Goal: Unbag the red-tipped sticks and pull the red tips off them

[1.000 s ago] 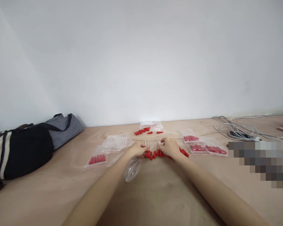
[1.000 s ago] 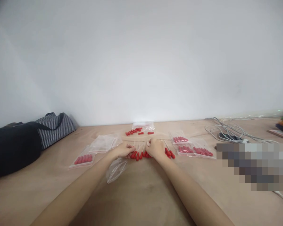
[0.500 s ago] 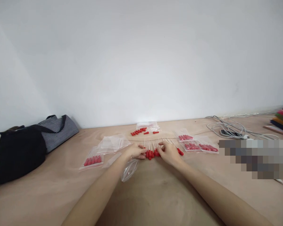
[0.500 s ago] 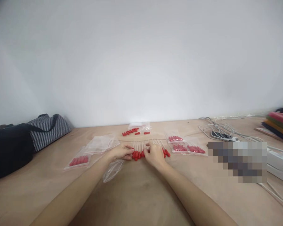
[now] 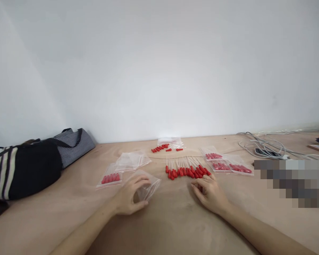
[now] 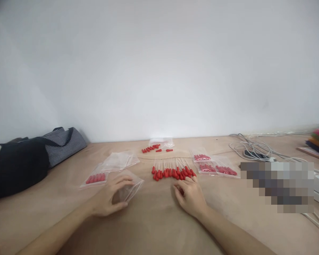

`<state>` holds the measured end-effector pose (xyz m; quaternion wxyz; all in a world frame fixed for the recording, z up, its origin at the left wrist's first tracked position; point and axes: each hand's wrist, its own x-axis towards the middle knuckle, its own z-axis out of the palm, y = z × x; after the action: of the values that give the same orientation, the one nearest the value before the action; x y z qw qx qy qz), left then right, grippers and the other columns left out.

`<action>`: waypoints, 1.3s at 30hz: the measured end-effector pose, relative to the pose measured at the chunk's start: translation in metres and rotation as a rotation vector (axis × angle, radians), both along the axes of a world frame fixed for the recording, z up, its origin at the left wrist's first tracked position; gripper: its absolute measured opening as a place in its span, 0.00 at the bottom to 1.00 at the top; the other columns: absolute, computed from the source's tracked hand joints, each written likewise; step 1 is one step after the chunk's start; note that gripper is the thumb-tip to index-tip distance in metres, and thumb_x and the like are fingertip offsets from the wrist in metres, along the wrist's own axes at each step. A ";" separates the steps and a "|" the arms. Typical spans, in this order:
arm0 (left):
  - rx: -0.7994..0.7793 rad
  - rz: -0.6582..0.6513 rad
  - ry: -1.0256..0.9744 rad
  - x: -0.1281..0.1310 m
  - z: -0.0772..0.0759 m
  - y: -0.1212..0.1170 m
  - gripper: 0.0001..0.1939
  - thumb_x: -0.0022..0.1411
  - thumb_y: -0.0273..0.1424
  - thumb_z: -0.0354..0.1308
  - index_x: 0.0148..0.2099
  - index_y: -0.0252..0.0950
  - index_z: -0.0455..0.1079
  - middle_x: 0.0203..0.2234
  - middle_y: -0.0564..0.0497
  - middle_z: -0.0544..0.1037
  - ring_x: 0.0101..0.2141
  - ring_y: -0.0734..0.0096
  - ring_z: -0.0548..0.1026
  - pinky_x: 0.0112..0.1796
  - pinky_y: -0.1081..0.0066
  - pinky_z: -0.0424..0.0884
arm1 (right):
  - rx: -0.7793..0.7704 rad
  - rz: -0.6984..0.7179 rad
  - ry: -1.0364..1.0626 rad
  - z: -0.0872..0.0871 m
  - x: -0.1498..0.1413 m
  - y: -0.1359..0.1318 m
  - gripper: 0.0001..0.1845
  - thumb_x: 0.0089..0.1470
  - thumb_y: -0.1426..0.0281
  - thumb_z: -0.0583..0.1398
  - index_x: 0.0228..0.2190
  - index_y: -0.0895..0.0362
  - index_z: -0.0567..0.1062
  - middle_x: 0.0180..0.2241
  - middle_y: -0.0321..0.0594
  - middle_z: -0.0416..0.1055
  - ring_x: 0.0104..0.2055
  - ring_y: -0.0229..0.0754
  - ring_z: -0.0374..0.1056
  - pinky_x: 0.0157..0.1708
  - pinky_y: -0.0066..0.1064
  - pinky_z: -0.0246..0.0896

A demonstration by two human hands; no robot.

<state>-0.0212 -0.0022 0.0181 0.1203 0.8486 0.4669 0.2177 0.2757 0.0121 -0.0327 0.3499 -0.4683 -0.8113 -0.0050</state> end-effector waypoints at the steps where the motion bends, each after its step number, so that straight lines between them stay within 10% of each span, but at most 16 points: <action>1: 0.012 0.041 0.041 -0.003 -0.007 -0.007 0.27 0.43 0.39 0.59 0.48 0.41 0.66 0.48 0.47 0.68 0.48 0.57 0.65 0.49 0.60 0.58 | 0.000 0.002 -0.003 0.000 -0.003 0.000 0.12 0.51 0.71 0.50 0.27 0.56 0.73 0.20 0.36 0.68 0.26 0.36 0.61 0.33 0.30 0.47; 10: 0.244 0.194 0.140 0.002 -0.025 -0.029 0.16 0.57 0.30 0.44 0.39 0.43 0.73 0.36 0.51 0.78 0.40 0.62 0.72 0.46 0.59 0.62 | -0.003 0.055 -0.050 -0.001 -0.005 -0.002 0.11 0.52 0.71 0.50 0.26 0.55 0.73 0.20 0.36 0.68 0.27 0.37 0.60 0.33 0.31 0.45; 19: 0.810 0.846 0.144 -0.048 0.062 0.017 0.16 0.60 0.34 0.43 0.42 0.36 0.71 0.31 0.48 0.78 0.30 0.64 0.75 0.30 0.71 0.67 | -0.007 0.114 -0.042 -0.003 -0.006 0.000 0.12 0.52 0.71 0.50 0.27 0.56 0.72 0.20 0.37 0.68 0.26 0.36 0.58 0.32 0.31 0.44; 22: 0.778 0.818 0.135 -0.058 0.065 0.059 0.18 0.62 0.31 0.40 0.47 0.33 0.68 0.42 0.45 0.75 0.42 0.63 0.72 0.40 0.70 0.65 | -0.022 0.109 -0.044 -0.002 -0.006 -0.001 0.12 0.52 0.71 0.49 0.28 0.55 0.72 0.20 0.37 0.69 0.26 0.37 0.59 0.32 0.31 0.45; 25: 0.401 0.627 0.253 -0.062 0.041 0.086 0.20 0.61 0.29 0.38 0.49 0.34 0.65 0.50 0.46 0.68 0.52 0.65 0.62 0.50 0.68 0.56 | -0.026 0.110 -0.042 -0.003 -0.006 -0.001 0.12 0.52 0.71 0.49 0.27 0.55 0.72 0.20 0.37 0.69 0.26 0.37 0.59 0.33 0.32 0.45; 30: -0.012 0.394 0.358 -0.052 -0.006 0.086 0.20 0.59 0.38 0.42 0.50 0.40 0.66 0.51 0.48 0.67 0.52 0.60 0.62 0.50 0.63 0.56 | -0.042 0.137 -0.049 -0.004 -0.005 0.000 0.10 0.52 0.71 0.50 0.26 0.55 0.71 0.20 0.36 0.68 0.26 0.37 0.59 0.33 0.31 0.46; 34: -0.165 0.309 0.349 -0.049 -0.006 0.078 0.25 0.59 0.45 0.40 0.57 0.46 0.56 0.57 0.51 0.56 0.56 0.54 0.53 0.52 0.57 0.50 | -0.081 0.179 -0.058 -0.003 -0.005 0.000 0.10 0.51 0.73 0.50 0.27 0.55 0.71 0.21 0.36 0.68 0.27 0.36 0.60 0.33 0.31 0.47; 39: -0.009 0.796 0.158 -0.083 0.009 0.070 0.25 0.59 0.37 0.43 0.57 0.35 0.54 0.53 0.42 0.63 0.53 0.57 0.61 0.49 0.61 0.58 | -0.069 0.181 -0.058 -0.001 -0.004 0.000 0.10 0.51 0.72 0.50 0.27 0.55 0.71 0.20 0.36 0.67 0.26 0.36 0.61 0.32 0.31 0.48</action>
<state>-0.1045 0.0676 0.0271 -0.0060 0.6151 0.7677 0.1796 0.2713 0.0119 -0.0335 0.3088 -0.4045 -0.8598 0.0411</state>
